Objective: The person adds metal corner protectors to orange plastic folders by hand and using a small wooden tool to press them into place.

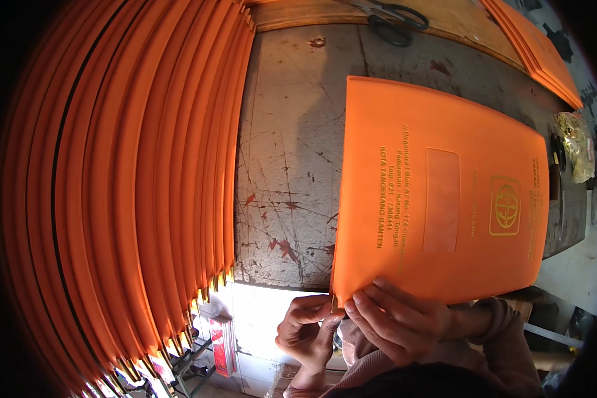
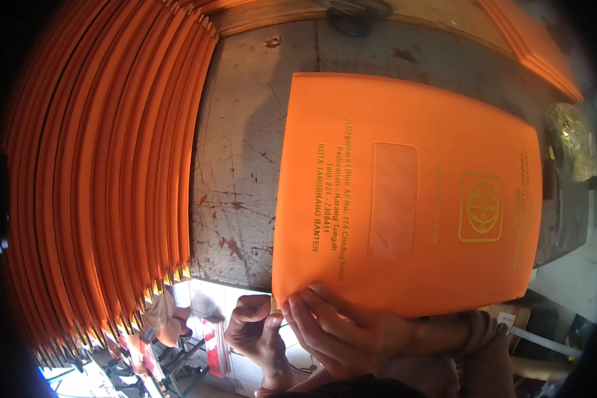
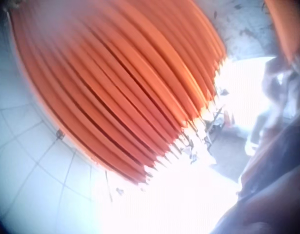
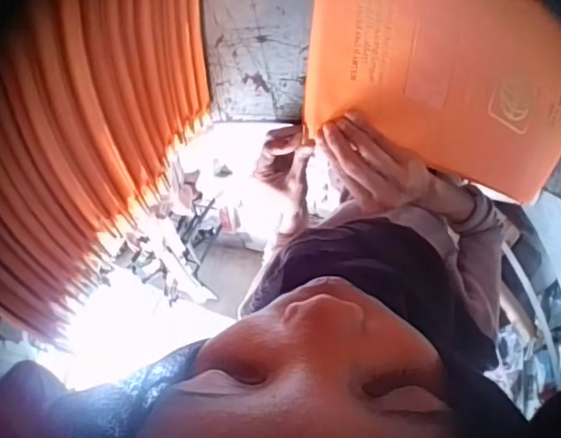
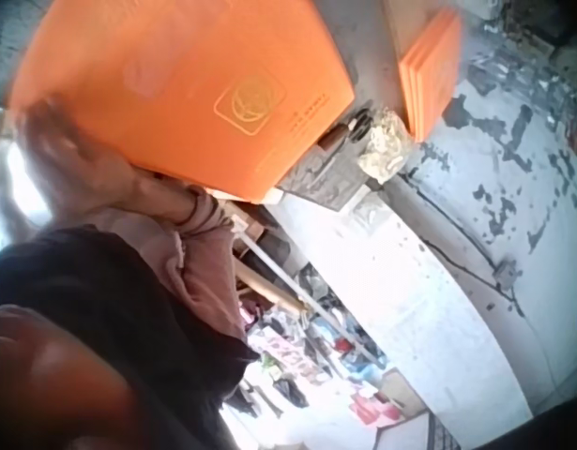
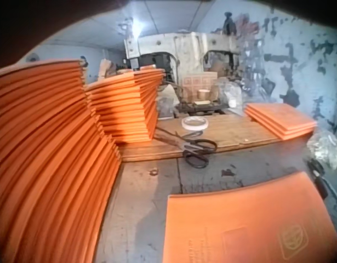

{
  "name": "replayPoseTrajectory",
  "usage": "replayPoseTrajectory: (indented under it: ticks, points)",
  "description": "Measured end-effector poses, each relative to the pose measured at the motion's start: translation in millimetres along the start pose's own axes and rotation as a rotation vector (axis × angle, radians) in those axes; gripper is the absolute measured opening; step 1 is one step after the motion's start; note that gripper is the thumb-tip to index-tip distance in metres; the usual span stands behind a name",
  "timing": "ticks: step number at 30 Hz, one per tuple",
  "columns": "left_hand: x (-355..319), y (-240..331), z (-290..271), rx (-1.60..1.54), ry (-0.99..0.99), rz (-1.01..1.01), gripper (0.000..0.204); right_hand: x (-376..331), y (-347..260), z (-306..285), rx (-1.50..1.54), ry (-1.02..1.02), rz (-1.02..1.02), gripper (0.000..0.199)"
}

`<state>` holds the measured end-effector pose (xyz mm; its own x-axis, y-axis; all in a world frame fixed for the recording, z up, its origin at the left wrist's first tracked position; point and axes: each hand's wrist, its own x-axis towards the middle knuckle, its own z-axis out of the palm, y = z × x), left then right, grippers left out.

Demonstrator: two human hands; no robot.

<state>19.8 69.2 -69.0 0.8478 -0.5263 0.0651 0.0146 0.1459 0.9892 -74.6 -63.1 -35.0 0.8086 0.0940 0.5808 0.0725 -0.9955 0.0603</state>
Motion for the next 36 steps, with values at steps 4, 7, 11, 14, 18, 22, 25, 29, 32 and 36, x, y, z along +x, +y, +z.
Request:
replayPoseTrajectory:
  ticks: [4,7,11,14,18,22,25,29,32,36]
  points:
    - [-9,-7,1,-0.118,0.06,-0.003,0.019,4,-3,2,0.098,0.03,0.088,0.019]
    - [-9,-10,3,-0.205,0.066,-0.029,0.017,1,-5,3,0.065,0.048,0.12,0.02]
    - [-8,-14,5,-0.214,0.095,-0.062,0.016,0,-3,3,0.049,-0.035,0.048,0.02]
    - [-7,-16,2,-0.159,0.095,-0.046,0.014,1,0,4,0.056,-0.021,0.003,0.019]
    - [-2,-16,-1,-0.137,0.034,0.002,0.015,-5,1,12,-0.16,0.055,-0.269,0.017]
    - [-2,-17,-2,-0.066,0.037,0.042,0.015,-7,-6,13,-0.037,0.056,-0.126,0.016]
    - [-3,-17,-4,-0.055,0.03,0.047,0.015,-1,-2,7,-0.069,0.057,-0.103,0.029]
    - [-2,-17,2,-0.193,0.06,-0.01,0.018,-5,-8,2,0.068,-0.013,0.04,0.03]
    - [3,-11,0,-0.094,-0.001,0.106,0.025,-10,-13,-11,0.091,-0.005,0.189,0.027]
    - [12,8,7,-0.269,-0.036,0.166,0.032,-23,-15,-43,-0.131,0.068,0.374,0.022]
